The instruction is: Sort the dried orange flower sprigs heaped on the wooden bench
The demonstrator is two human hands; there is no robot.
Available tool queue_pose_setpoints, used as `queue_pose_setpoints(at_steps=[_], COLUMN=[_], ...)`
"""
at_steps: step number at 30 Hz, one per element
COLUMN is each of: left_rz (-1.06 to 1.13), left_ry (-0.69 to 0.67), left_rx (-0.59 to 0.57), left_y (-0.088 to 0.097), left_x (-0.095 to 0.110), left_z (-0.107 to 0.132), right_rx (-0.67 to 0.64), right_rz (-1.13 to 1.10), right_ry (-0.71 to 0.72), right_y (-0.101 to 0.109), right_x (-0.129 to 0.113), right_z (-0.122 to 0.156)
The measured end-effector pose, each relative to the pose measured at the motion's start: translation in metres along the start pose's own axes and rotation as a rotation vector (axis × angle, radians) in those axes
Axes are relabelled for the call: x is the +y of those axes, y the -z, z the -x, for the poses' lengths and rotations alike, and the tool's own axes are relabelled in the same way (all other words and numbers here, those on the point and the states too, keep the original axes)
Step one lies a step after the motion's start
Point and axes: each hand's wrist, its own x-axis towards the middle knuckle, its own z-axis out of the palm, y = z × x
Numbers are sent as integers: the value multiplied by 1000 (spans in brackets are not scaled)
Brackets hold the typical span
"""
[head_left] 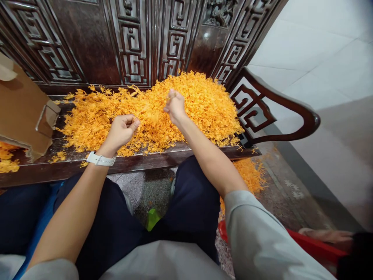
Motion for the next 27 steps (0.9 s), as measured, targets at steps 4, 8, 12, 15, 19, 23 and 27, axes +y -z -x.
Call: queue_pose_setpoints(at_steps=[4, 8, 12, 15, 19, 23, 27], left_rz=[130, 252, 354, 377, 408, 367, 379], left_ry=[49, 111, 110, 102, 104, 133, 177], left_rx=[148, 232, 256, 244, 216, 227, 282], left_y=[8, 15, 14, 10, 3, -1, 4], left_x=[-4, -13, -11, -7, -5, -4, 1], left_z=[-2, -12, -14, -12, -10, -9, -5], right_rx=[85, 19, 59, -98, -468, -541, -316], right_rz=[119, 425, 784, 782, 588, 523, 392], right_ry=[123, 311, 557, 554, 384, 368, 446], right_y=[47, 76, 78, 57, 6, -30, -28], right_x=[-11, -10, -18, -30, -31, -21, -25], right_z=[-24, -31, -28, 0, 55, 77, 60])
